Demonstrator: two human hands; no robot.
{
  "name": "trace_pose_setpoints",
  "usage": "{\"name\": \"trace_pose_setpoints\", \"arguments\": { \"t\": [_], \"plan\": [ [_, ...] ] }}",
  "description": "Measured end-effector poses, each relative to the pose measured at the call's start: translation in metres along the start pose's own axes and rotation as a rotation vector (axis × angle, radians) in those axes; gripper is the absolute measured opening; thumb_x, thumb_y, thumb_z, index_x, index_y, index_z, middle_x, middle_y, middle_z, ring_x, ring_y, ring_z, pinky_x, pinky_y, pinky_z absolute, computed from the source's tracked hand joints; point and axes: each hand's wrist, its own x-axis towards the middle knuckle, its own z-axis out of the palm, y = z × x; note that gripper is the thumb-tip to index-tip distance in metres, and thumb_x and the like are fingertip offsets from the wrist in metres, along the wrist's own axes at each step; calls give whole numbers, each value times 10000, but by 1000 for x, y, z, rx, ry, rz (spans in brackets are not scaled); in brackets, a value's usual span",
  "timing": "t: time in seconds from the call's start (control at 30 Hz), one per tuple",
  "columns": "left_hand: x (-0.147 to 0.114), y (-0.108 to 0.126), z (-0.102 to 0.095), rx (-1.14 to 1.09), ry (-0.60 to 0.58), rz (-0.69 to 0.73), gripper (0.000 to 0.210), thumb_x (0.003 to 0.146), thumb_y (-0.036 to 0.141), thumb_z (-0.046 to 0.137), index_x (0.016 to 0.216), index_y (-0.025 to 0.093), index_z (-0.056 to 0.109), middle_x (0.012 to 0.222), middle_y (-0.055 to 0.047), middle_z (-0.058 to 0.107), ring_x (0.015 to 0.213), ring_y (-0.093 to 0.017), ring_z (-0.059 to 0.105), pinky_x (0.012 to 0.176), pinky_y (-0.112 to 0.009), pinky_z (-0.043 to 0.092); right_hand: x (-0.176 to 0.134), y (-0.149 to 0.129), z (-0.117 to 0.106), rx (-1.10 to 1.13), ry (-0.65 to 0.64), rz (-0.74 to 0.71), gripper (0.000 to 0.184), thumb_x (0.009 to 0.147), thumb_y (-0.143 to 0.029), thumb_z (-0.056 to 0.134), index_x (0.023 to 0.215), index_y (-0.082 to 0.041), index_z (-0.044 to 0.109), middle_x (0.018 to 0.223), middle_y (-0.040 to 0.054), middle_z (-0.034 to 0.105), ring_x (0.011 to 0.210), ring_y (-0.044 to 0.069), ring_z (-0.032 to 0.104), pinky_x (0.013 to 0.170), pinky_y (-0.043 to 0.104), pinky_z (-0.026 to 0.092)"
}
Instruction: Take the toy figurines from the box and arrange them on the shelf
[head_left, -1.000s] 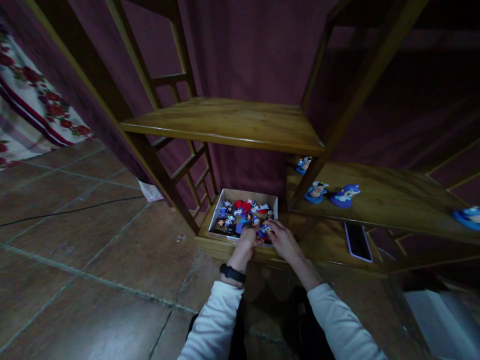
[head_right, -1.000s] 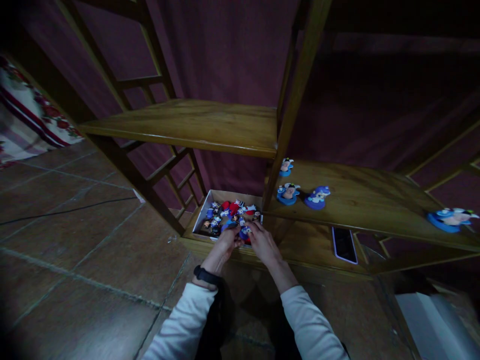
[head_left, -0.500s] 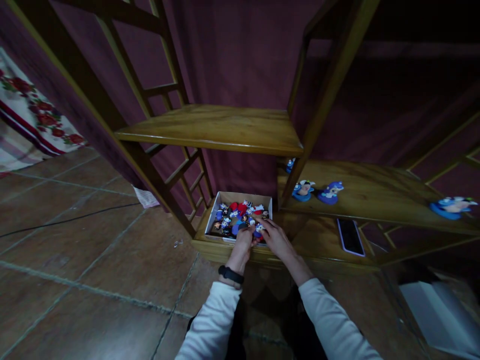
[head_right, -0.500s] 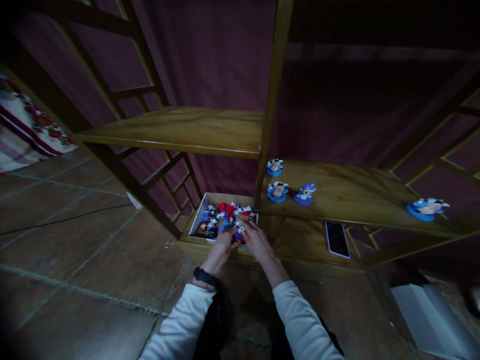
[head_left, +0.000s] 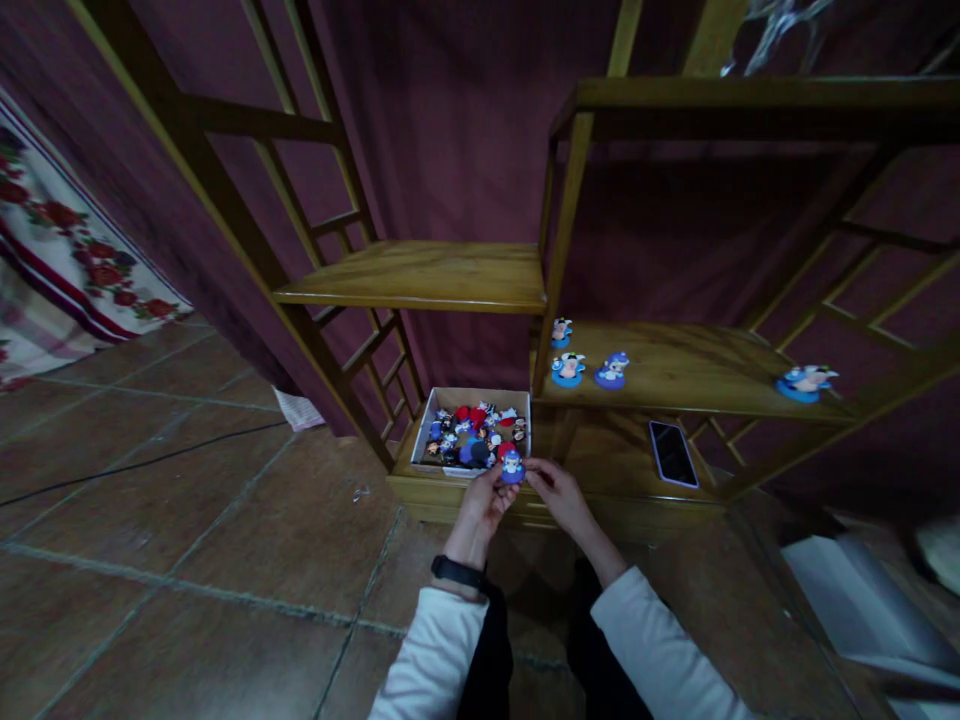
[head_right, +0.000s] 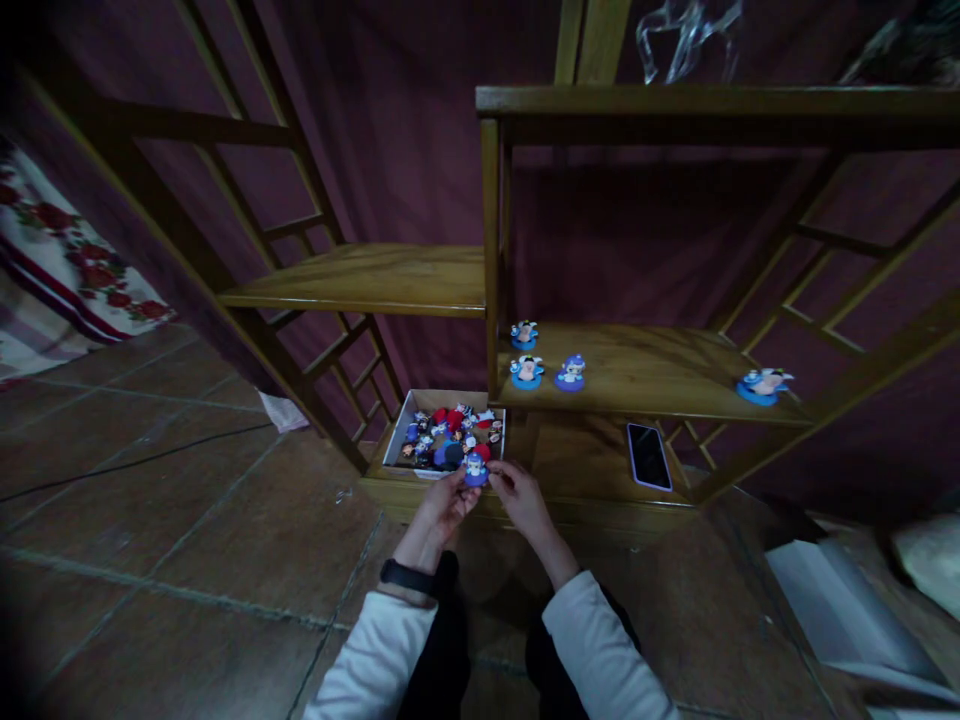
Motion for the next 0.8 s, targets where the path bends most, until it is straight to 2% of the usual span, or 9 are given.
{"name": "trace_pose_setpoints", "arguments": {
  "t": [0.27,0.4,0.57,0.8],
  "plan": [
    [-49,-56,2,101,-76,29,141,835,203,533,762,92,578,590,-50,603,472,-83,555,453,-172,438,-65,-5,-23,32,42,49,221,750,-336,602,912,-197,661,897,31,602,819,159,608,772,298,495],
    [-64,-79,3,132,-110,4,162,828,224,554,751,84,583,590,-64,606,497,-95,571,472,-179,448,-86,-9,-36,62,73,57,279,718,-319,634,975,-212,646,943,31,597,867,164,610,814,313,490],
    [-71,-97,6,117,-147,-29,152,834,214,547,769,83,588,639,-85,624,541,-107,593,509,-196,471,-100,-8,-46,94,99,90,253,706,-313,632,926,-193,663,911,40,634,839,178,626,810,336,495],
    [-68,-105,7,135,-212,-34,100,828,142,536,786,73,595,677,-105,635,575,-118,609,561,-218,498,-101,0,-51,73,100,136,212,707,-301,609,862,-171,673,892,52,680,820,193,636,807,362,495]
  ]
}}
